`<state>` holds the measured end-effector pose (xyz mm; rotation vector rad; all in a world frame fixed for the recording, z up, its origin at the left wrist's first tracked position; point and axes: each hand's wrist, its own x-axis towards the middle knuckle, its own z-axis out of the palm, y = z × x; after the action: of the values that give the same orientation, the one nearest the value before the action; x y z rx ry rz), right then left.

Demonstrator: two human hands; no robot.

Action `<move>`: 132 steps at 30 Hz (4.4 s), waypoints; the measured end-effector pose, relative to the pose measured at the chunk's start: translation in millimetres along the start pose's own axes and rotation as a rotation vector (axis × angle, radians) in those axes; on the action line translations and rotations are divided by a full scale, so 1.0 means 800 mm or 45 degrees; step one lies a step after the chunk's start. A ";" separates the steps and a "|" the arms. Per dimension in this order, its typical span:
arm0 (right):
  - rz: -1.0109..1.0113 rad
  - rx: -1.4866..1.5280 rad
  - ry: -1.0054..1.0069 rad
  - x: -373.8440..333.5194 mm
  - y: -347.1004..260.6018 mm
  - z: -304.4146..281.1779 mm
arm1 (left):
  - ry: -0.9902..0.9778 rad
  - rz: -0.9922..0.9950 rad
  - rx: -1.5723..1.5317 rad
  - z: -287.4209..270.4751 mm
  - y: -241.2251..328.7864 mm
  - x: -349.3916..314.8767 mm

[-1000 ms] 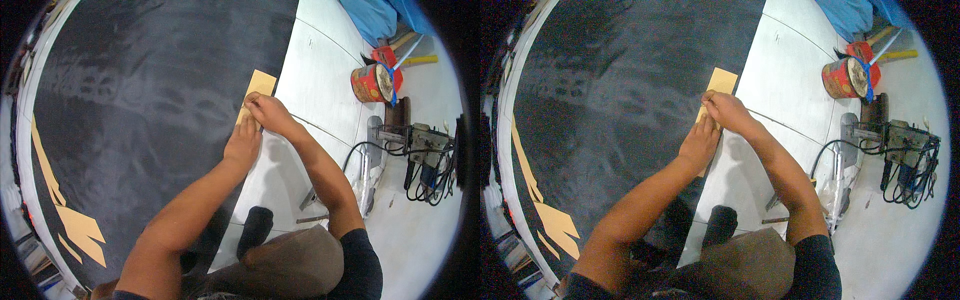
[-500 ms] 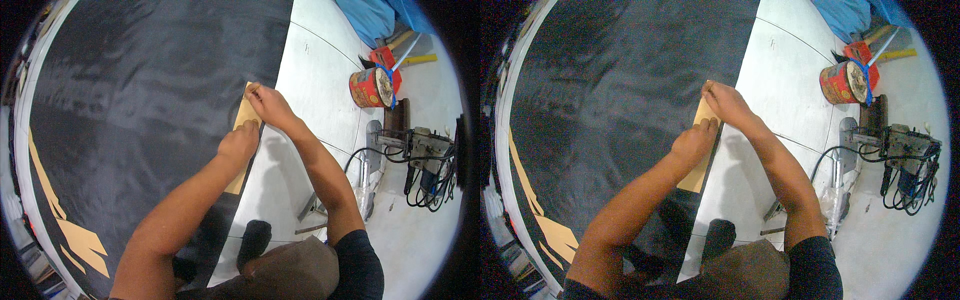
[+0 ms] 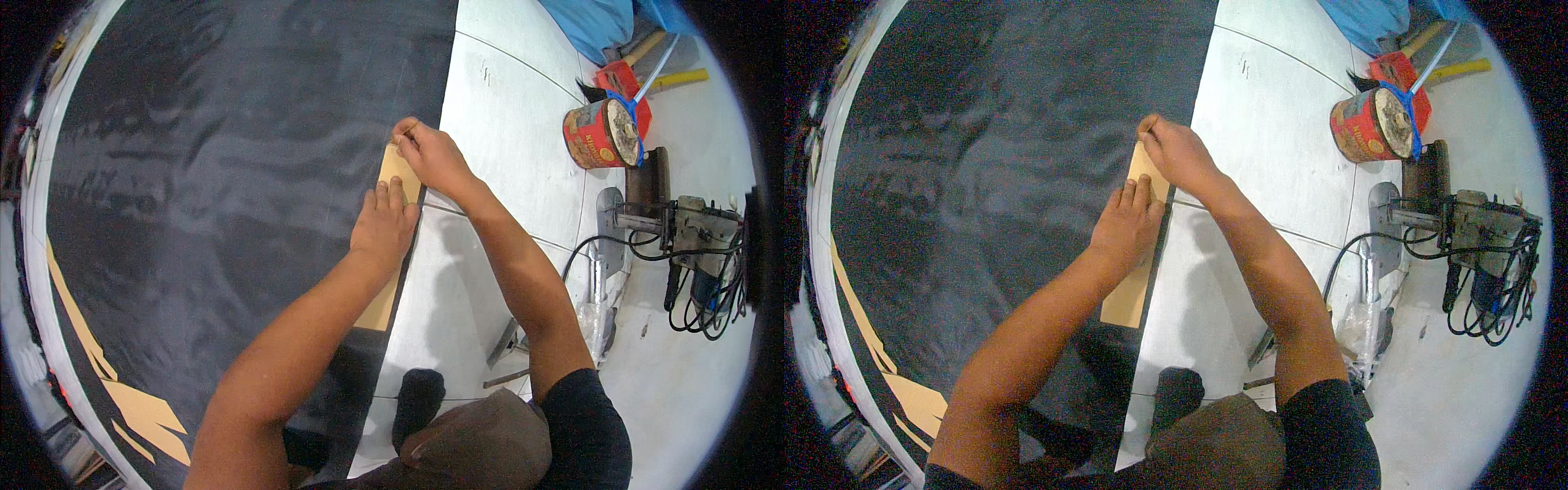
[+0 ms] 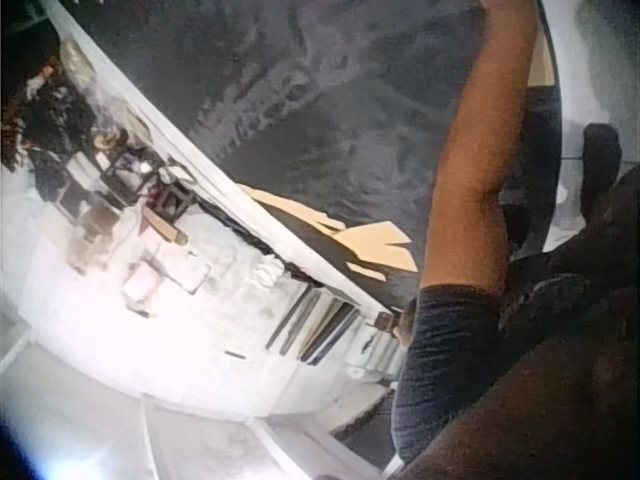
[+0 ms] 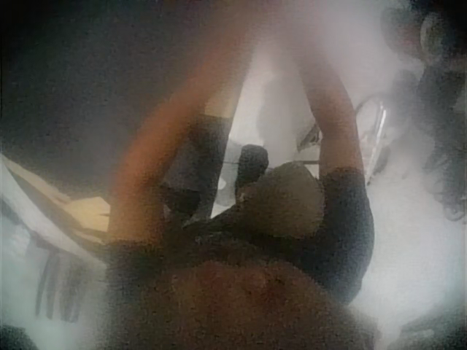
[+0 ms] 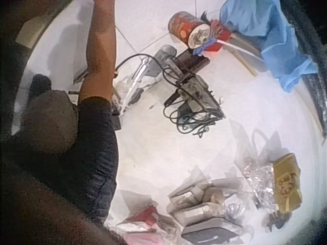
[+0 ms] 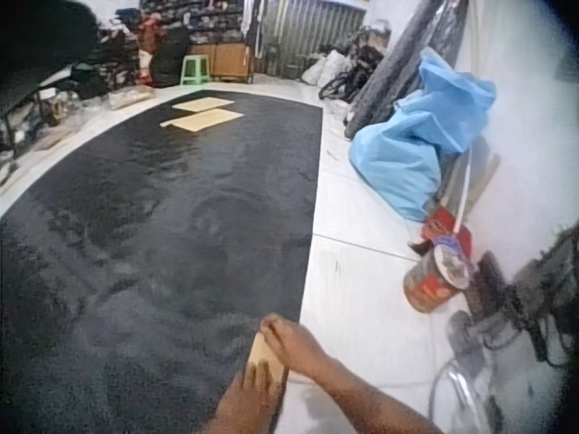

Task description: The person sits on a black floor mat and applies rectangular pieces of beige tape to its surface. They pick up the tape pieces, position them carefully, and press them down firmly to ensure adhesion.

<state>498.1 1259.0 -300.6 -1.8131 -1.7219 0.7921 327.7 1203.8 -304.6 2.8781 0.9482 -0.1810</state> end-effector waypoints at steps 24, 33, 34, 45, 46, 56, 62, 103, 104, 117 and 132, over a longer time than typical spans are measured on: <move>0.047 -0.108 0.016 -0.034 0.015 -0.025 | -0.144 -0.044 0.096 -0.002 -0.015 0.011; 0.001 -0.193 0.039 -0.039 0.015 -0.028 | -0.466 -0.037 0.117 -0.055 0.001 0.027; 0.044 -0.193 0.004 -0.042 0.016 -0.033 | -0.459 -0.047 0.112 -0.051 0.001 0.027; 0.002 -0.187 0.080 -0.056 0.030 -0.042 | -0.397 -0.023 0.096 -0.045 -0.006 0.023; -0.009 -0.181 0.094 -0.057 0.031 -0.041 | -0.369 -0.025 0.072 -0.041 -0.007 0.023; -0.166 -0.318 0.148 -0.063 0.033 -0.029 | -0.321 0.033 0.104 -0.031 -0.013 0.016; -0.178 -0.505 0.054 -0.098 0.019 -0.008 | -0.444 0.033 0.101 -0.052 -0.016 0.018; 0.014 -0.178 -0.543 -0.305 -0.072 0.073 | -0.425 0.065 0.028 -0.045 -0.021 0.018; 0.038 -0.076 -0.433 -0.304 -0.070 0.070 | -0.452 0.062 0.026 -0.049 -0.020 0.019; -0.086 0.009 -0.303 -0.331 -0.060 0.081 | -0.352 0.053 0.037 -0.044 -0.014 0.010; 0.019 -0.284 -0.194 -0.198 -0.033 0.033 | -0.319 0.084 0.032 -0.037 -0.022 0.008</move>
<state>456.7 1101.8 -290.3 -1.9565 -1.9637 0.7882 324.9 1225.9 -277.5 2.8156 0.8092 -0.5367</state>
